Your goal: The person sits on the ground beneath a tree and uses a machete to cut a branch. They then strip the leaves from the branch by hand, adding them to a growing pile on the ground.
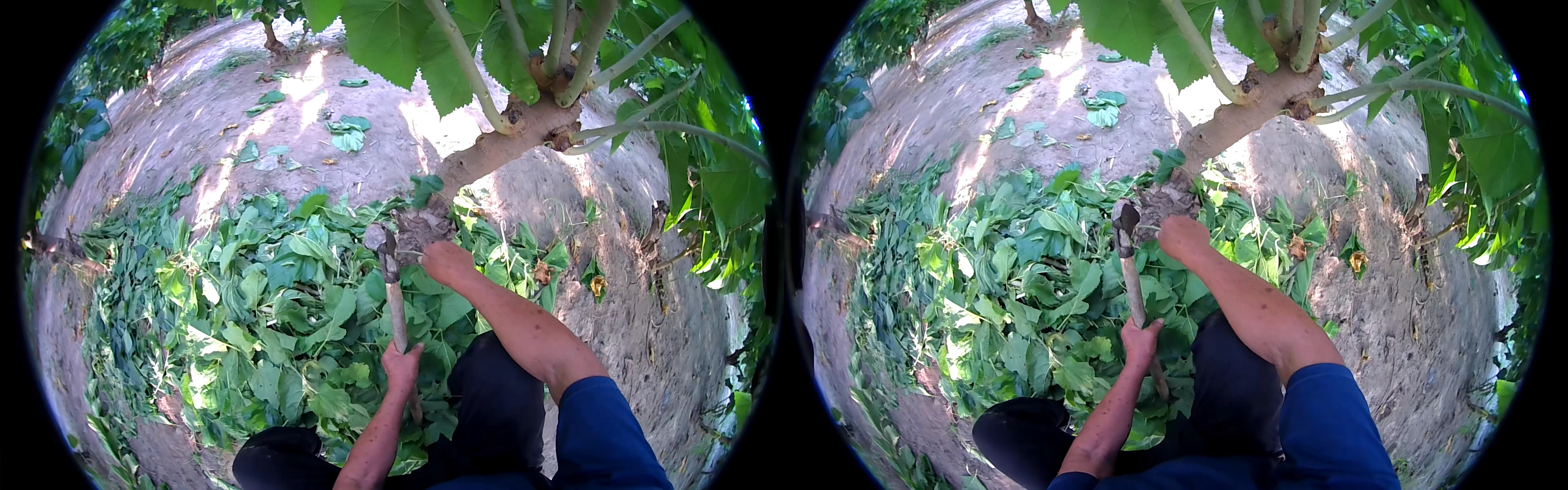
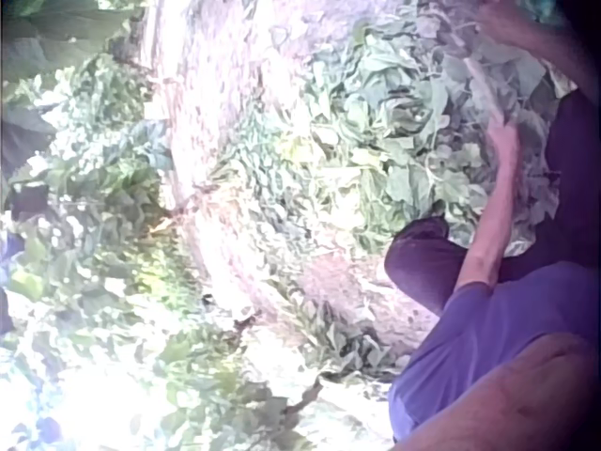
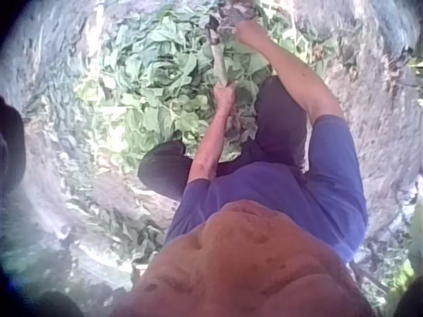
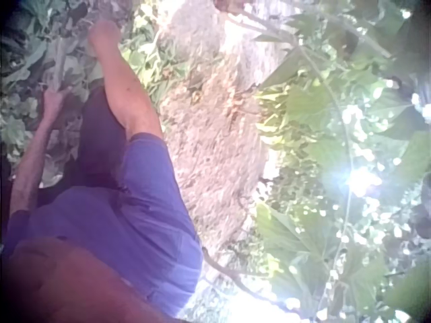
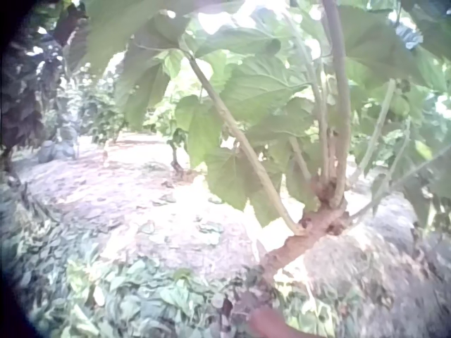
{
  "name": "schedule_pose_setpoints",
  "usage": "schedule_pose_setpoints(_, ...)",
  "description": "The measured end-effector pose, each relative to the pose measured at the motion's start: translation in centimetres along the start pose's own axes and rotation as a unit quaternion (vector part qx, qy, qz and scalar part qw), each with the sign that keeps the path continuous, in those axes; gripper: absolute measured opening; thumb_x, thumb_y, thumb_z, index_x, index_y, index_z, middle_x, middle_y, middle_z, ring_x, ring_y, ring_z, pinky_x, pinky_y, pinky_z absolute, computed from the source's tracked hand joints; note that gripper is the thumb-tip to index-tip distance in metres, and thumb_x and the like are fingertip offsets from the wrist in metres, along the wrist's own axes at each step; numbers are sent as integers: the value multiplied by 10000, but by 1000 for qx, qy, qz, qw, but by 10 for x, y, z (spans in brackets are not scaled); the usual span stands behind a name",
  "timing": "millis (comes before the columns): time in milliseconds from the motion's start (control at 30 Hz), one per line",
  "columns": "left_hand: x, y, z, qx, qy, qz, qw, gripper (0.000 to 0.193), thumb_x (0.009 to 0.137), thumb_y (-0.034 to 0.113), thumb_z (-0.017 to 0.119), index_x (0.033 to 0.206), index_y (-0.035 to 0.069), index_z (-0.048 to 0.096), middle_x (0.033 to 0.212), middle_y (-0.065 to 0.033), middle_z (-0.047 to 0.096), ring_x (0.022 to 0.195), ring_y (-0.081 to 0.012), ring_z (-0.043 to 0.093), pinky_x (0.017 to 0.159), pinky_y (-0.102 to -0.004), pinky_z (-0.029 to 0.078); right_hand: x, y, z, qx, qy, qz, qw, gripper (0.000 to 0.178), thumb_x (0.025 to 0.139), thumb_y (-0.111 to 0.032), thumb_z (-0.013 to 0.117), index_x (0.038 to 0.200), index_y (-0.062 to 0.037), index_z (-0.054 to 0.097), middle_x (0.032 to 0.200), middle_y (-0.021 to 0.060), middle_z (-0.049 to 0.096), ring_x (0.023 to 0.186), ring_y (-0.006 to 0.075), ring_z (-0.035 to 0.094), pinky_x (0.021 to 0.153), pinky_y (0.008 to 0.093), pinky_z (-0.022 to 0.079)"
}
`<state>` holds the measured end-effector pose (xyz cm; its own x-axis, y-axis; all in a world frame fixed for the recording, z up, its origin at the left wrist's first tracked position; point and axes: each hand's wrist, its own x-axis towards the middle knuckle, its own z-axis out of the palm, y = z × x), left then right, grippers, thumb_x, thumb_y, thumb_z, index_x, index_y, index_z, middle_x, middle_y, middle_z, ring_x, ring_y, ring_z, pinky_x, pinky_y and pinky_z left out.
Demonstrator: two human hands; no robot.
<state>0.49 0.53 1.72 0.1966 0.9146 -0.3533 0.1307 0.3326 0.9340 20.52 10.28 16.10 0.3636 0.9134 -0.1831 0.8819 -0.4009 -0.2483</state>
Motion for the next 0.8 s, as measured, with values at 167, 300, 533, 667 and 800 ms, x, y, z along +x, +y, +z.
schedule_pose_setpoints(167,0,-1,-1,-20,3,-11,1000,275,739,148,801,916,5,646,720,-44,634,630,-137,562,617,-329,484,3,3,-2,53,-28,-13,998,370,917,-345,507,988,-39,704,1014,206,686,980,396,650,872,496,506)
schedule_pose_setpoints(300,-5,11,2,-31,-9,-6,999,236,745,130,794,874,16,632,680,-24,606,583,-123,535,559,-325,462,13,28,12,31,-41,-71,996,380,930,-340,485,964,-22,692,998,217,682,981,407,641,870,502,497)
schedule_pose_setpoints(533,-3,12,-6,12,4,-26,1000,252,739,136,792,878,2,631,709,-43,621,625,-130,556,603,-326,476,7,18,3,239,-105,3,965,356,887,-297,509,868,17,675,720,196,656,684,340,663,729,471,513)
schedule_pose_setpoints(667,0,6,-4,20,6,-14,1000,267,736,146,793,887,-4,632,724,-59,629,641,-143,567,622,-334,484,5,22,3,326,-110,46,938,281,849,-238,559,817,20,664,604,130,600,520,240,577,548,403,464)
schedule_pose_setpoints(800,1,3,-4,20,3,-9,1000,294,737,170,798,904,-7,633,718,-78,629,629,-162,561,619,-351,488,4,22,-1,395,-130,104,904,215,849,-199,579,848,-4,669,586,83,577,459,168,491,440,341,371)
